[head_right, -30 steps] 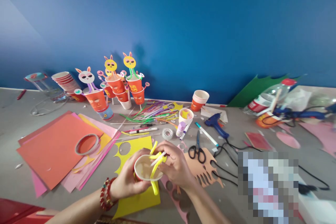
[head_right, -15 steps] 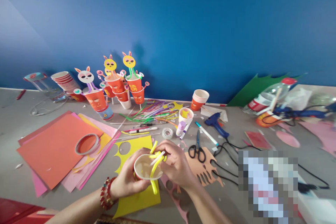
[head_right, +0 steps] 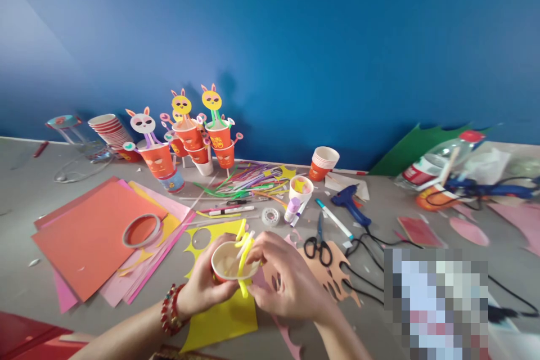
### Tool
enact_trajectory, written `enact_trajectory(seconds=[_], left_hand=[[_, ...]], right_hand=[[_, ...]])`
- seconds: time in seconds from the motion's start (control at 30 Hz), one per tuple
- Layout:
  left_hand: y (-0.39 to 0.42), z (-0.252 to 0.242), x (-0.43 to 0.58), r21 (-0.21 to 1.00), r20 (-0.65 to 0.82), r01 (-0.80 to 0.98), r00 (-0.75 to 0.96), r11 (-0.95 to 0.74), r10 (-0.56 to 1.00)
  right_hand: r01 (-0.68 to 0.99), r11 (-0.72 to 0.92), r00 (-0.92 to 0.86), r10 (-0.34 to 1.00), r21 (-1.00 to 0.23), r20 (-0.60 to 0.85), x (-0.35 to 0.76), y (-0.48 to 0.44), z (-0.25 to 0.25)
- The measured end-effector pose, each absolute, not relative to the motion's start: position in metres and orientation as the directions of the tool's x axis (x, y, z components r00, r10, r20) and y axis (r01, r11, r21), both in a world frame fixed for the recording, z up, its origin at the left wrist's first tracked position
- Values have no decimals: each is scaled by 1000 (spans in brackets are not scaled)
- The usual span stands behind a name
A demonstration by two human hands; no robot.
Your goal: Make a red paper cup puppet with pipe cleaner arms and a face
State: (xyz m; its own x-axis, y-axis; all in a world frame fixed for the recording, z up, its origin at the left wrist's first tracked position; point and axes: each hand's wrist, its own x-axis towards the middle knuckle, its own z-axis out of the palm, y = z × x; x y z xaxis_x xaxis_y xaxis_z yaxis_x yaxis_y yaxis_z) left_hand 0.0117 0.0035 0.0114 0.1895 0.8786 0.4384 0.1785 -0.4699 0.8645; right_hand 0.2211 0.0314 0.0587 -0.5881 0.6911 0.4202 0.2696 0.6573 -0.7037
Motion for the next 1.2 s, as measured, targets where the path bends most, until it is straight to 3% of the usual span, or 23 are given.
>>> enact_trajectory(seconds=[0.13,0.3,0.6,1.2], left_hand=[[4,12,11,846,463,190,199,-498,864],[2,19,14,819,487,193,261,-540,833],[0,16,12,891,353,162,342,-424,871],[-2,13,15,927,273,159,335,-340,902]], right_hand=[[181,651,-562,684,-737,466,223,36,56],[126,552,-464,767,-824,443,222,41,56],[74,404,-435,836,-912,335,209,40,39],[174,319,-456,864,-931,211,211,41,37]])
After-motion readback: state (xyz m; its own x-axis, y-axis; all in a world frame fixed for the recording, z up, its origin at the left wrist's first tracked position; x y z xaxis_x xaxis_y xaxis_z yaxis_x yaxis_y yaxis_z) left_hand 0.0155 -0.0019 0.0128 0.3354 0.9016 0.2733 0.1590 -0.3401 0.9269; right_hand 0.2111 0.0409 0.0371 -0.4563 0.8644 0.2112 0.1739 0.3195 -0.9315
